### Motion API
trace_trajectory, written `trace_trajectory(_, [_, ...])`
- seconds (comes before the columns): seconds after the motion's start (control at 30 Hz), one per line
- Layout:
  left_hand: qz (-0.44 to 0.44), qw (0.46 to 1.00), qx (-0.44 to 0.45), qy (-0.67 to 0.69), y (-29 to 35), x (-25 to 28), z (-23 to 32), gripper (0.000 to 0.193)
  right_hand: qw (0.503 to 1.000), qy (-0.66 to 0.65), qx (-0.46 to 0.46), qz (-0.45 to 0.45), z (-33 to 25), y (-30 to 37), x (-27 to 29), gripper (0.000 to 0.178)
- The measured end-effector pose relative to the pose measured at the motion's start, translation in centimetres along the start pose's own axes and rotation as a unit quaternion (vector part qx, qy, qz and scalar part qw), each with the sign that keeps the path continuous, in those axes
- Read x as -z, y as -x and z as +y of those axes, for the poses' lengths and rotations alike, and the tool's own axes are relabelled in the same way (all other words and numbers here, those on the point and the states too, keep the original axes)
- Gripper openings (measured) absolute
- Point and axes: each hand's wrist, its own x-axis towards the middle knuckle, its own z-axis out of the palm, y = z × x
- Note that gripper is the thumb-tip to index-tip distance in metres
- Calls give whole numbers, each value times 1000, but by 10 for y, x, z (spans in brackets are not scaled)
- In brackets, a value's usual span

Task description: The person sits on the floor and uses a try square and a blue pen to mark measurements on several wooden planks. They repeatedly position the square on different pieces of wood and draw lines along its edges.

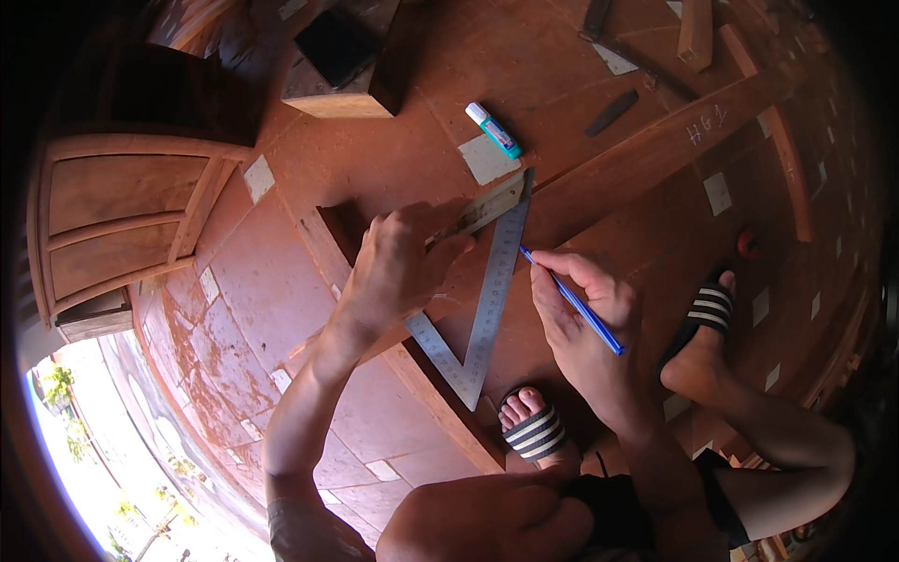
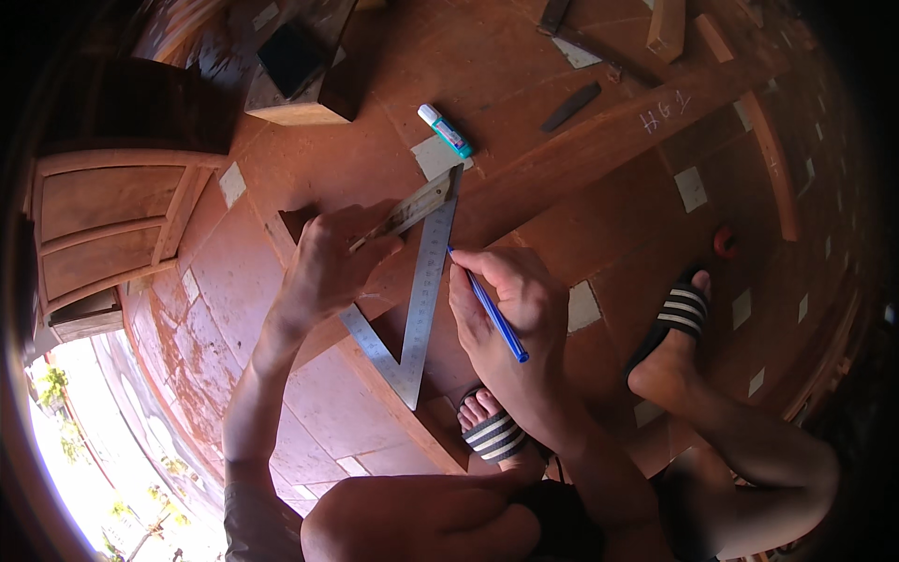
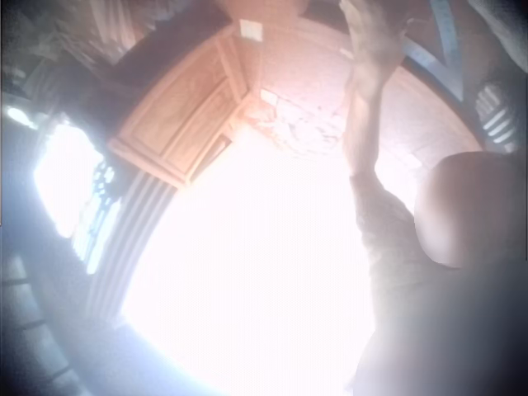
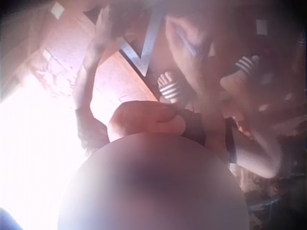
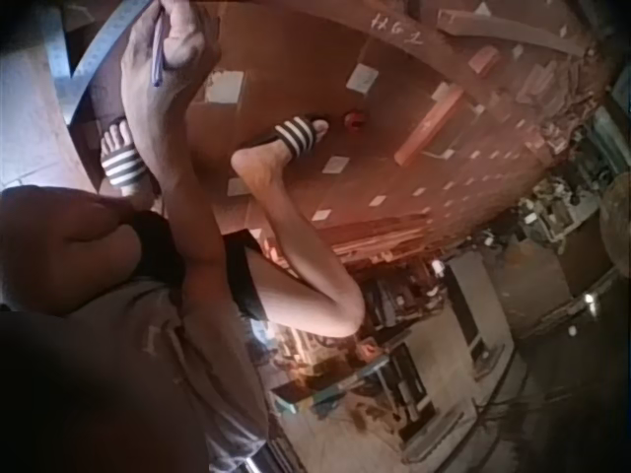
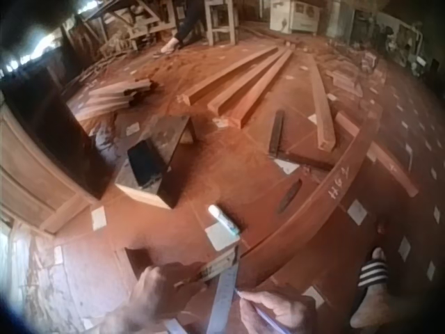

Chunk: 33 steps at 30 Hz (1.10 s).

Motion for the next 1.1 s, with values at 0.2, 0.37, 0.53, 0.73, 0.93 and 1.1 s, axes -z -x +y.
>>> trace_trajectory(0.2, [6, 1000, -2, -3, 0, -1, 2, 39, 997, 31, 1, -65, -8, 21, 4, 12])
trace_trajectory(0.37, [-10, 1000, 16, -20, 2, 3, 2, 46, 997, 14, -33, -72, 0, 30, 14, 13])
trace_trajectory(0.53, [-7, 1000, 0, 13, 0, 2, -1, 44, 987, 37, 15, -153, -9, -18, 79, 9])
trace_trajectory(0.73, [-46, 996, 61, 36, -2, 9, 11, 42, 937, 254, 185, -152, -53, -104, 208, 2])
trace_trajectory(0.93, [-51, 991, 111, 54, -9, 33, 3, 39, 922, 347, 136, -100, -73, -100, 332, 4])
trace_trajectory(1.1, [-6, 993, 112, 41, -7, 60, -8, 41, 958, 281, 16, -55, -42, -73, 372, 6])
